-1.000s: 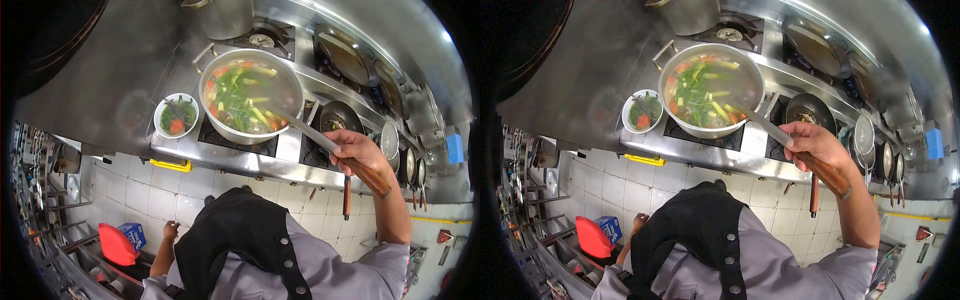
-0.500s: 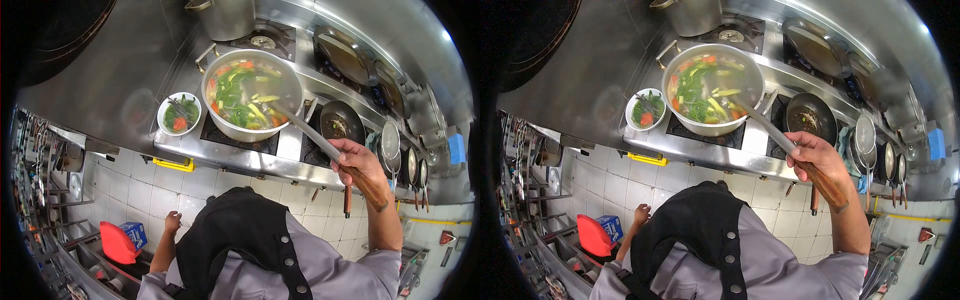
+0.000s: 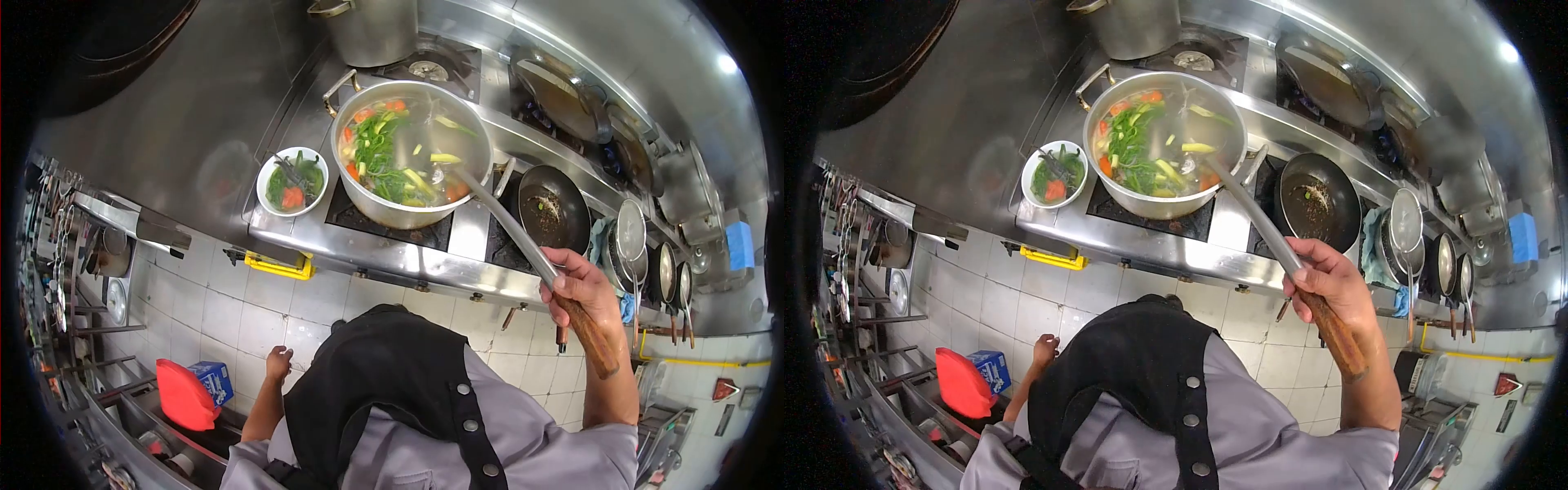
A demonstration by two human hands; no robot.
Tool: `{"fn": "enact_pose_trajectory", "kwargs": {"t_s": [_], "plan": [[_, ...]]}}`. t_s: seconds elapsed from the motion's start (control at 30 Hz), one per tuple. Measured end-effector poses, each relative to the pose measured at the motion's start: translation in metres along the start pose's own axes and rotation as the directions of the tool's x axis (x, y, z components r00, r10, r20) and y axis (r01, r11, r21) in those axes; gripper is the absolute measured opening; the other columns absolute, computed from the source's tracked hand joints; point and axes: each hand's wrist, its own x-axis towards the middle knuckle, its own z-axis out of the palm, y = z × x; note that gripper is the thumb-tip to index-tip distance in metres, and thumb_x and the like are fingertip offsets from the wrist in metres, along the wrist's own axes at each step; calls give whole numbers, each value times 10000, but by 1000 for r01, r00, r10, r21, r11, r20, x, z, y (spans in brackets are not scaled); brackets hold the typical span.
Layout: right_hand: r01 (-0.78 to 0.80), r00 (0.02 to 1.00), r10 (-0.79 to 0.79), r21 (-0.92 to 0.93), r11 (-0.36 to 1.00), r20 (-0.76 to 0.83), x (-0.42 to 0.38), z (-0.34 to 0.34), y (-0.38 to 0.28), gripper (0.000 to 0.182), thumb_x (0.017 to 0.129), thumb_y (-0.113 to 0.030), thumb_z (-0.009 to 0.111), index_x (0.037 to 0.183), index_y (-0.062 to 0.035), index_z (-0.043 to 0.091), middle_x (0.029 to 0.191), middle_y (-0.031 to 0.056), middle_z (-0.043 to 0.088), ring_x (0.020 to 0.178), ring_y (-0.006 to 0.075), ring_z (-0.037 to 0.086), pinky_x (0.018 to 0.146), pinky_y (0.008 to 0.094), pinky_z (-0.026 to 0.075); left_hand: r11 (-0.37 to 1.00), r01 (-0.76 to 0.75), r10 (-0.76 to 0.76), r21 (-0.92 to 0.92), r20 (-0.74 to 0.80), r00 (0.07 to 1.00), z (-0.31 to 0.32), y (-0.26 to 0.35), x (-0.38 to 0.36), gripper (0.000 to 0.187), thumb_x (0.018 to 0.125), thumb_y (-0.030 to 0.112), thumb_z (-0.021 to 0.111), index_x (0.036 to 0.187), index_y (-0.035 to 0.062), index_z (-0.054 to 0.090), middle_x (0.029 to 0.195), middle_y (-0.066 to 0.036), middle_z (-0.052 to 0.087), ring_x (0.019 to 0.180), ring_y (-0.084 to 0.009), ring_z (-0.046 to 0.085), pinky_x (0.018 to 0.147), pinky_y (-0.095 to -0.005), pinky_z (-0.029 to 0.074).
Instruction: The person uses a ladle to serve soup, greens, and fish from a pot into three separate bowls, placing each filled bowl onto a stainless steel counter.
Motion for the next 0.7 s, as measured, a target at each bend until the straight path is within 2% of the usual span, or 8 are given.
{"fn": "enact_pose_trajectory", "kwargs": {"t_s": [0.3, 0.37, 0.4, 0.43, 0.47, 0.5, 0.6, 0.7], "plan": [[57, 998, -57, -19, 998, -3, -18, 6, 16, 469, 876, -38, 628, 1325, 12, 504, 801, 158, 627, 459, 170, 560, 406, 252, 453, 980, 30, -17, -197, 67, 998, 2, -1, 36, 348, 880, 211, 690, 1153, 22, 585, 748, -93, 619, 533, -149, 554, 429, -316, 452], [57, 998, -58, 91, 994, 11, -22, 7, 17, 471, 874, -43, 630, 1324, 15, 503, 802, 162, 627, 455, 170, 558, 399, 250, 452, 952, -122, 119, -280, -26, 993, 1, 26, 51, 271, 900, 202, 668, 1107, 38, 606, 772, -82, 619, 575, -147, 572, 446, -306, 473], [48, 998, -56, 202, 978, 30, -22, 8, 17, 473, 872, -49, 632, 1322, 18, 503, 802, 167, 627, 450, 170, 555, 391, 248, 451, 945, -195, 200, -265, -6, 980, -5, 52, 51, 269, 979, 249, 531, 1153, 57, 604, 963, -79, 665, 736, -171, 640, 586, -311, 542], [44, 997, -62, 278, 960, 55, -22, 8, 18, 457, 873, -48, 619, 1309, 31, 504, 811, 193, 622, 447, 167, 554, 382, 241, 457, 915, -378, 373, -139, -63, 926, -10, 76, 57, 292, 978, 271, 541, 1131, 32, 610, 979, -83, 657, 767, -166, 645, 619, -303, 547], [11, 992, -56, 362, 932, 115, -20, 7, 19, 453, 885, -39, 578, 1318, 46, 477, 849, 222, 609, 450, 170, 558, 386, 239, 470, 848, -284, 306, -448, -25, 952, -15, 110, 54, 323, 972, 289, 558, 1178, 42, 585, 987, -78, 649, 771, -171, 640, 654, -301, 542], [-6, 987, -65, 430, 903, 150, -19, 7, 23, 462, 894, -40, 556, 1336, 52, 454, 871, 235, 602, 452, 173, 558, 385, 242, 470, 796, -264, 295, -544, -33, 955, -18, 147, 47, 359, 969, 292, 570, 1233, 50, 544, 979, -69, 639, 787, -178, 633, 676, -306, 535], [-50, 972, -82, 533, 845, 220, -12, 6, 36, 489, 917, -49, 506, 1380, 63, 397, 927, 255, 585, 464, 177, 560, 383, 254, 470, 549, -347, 442, -761, -88, 893, -25, 232, 48, 404, 961, 351, 596, 1224, 60, 501, 1020, -89, 608, 793, -193, 624, 677, -321, 535], [-93, 955, -109, 626, 774, 276, -10, 10, 46, 487, 927, -42, 492, 1388, 71, 380, 944, 266, 581, 476, 176, 566, 384, 261, 463, 524, -317, 382, -791, -115, 917, -26, 290, 56, 452, 952, 354, 605, 1269, 80, 435, 1054, -113, 589, 810, -231, 628, 682, -355, 546]]}}
